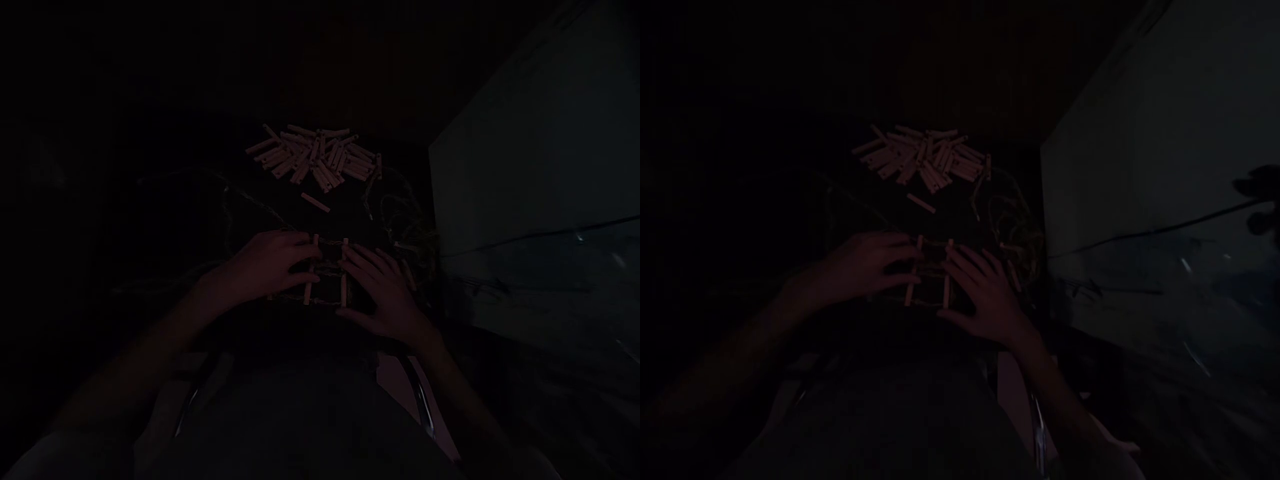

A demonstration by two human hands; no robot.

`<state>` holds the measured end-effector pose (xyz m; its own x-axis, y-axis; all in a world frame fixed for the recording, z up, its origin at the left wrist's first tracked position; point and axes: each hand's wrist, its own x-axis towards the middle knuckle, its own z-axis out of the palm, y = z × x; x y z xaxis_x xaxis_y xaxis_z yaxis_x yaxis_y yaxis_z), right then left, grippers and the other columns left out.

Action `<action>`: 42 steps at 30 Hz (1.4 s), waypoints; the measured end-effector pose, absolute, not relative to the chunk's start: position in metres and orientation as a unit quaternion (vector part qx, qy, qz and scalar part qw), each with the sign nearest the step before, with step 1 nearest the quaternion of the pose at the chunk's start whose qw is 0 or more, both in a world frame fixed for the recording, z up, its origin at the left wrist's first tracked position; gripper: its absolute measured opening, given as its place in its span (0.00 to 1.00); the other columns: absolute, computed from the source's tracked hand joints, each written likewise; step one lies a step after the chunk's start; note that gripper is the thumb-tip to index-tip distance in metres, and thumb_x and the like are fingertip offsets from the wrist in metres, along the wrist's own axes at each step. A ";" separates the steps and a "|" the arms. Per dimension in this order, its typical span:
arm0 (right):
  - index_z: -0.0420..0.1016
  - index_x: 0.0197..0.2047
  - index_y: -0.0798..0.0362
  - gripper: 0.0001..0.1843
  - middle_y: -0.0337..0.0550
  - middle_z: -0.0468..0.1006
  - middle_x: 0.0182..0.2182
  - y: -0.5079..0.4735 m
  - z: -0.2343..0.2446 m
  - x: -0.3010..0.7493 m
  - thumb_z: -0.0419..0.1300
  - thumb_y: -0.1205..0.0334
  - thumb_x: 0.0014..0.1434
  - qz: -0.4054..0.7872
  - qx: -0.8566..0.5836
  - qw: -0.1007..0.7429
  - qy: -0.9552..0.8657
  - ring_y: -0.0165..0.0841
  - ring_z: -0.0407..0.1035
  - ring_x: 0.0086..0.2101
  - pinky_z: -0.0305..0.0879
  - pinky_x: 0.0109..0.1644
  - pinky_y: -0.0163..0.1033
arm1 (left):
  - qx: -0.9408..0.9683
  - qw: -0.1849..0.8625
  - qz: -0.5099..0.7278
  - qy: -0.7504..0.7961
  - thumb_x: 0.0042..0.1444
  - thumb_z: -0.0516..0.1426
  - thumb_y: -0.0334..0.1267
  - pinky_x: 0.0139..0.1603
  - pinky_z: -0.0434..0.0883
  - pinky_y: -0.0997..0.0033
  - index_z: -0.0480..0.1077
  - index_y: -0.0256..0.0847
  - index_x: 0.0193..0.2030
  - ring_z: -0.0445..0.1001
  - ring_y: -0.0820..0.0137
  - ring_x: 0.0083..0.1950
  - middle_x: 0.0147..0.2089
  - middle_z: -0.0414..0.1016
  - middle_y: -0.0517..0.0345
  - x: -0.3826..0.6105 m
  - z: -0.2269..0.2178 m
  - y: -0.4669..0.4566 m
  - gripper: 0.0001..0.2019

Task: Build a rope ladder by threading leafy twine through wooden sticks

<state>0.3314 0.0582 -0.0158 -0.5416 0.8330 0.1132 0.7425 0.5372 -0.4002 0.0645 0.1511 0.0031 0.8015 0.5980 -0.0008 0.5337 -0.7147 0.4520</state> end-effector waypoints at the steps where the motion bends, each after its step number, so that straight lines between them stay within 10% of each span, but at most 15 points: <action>1: 0.53 0.74 0.49 0.42 0.48 0.57 0.73 0.058 -0.016 0.331 0.60 0.40 0.65 0.153 -0.457 0.146 -0.864 0.46 0.50 0.72 0.48 0.73 0.61 | 0.922 0.226 0.069 0.308 0.64 0.61 0.50 0.46 0.73 0.67 0.75 0.45 0.55 0.79 0.63 0.50 0.52 0.78 0.56 0.065 0.003 0.151 0.17; 42: 0.53 0.74 0.47 0.42 0.52 0.61 0.71 0.058 -0.012 0.330 0.62 0.42 0.64 0.164 -0.466 0.191 -0.848 0.47 0.55 0.70 0.54 0.71 0.62 | 0.883 0.298 0.128 0.341 0.66 0.59 0.47 0.46 0.73 0.71 0.73 0.46 0.55 0.78 0.68 0.46 0.48 0.78 0.58 0.064 0.004 0.153 0.15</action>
<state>0.3297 0.0575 -0.0118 -0.4935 0.8528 0.1706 0.7273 0.5122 -0.4568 0.0637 0.1528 0.0041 0.7351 0.6775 0.0234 0.5247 -0.5905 0.6131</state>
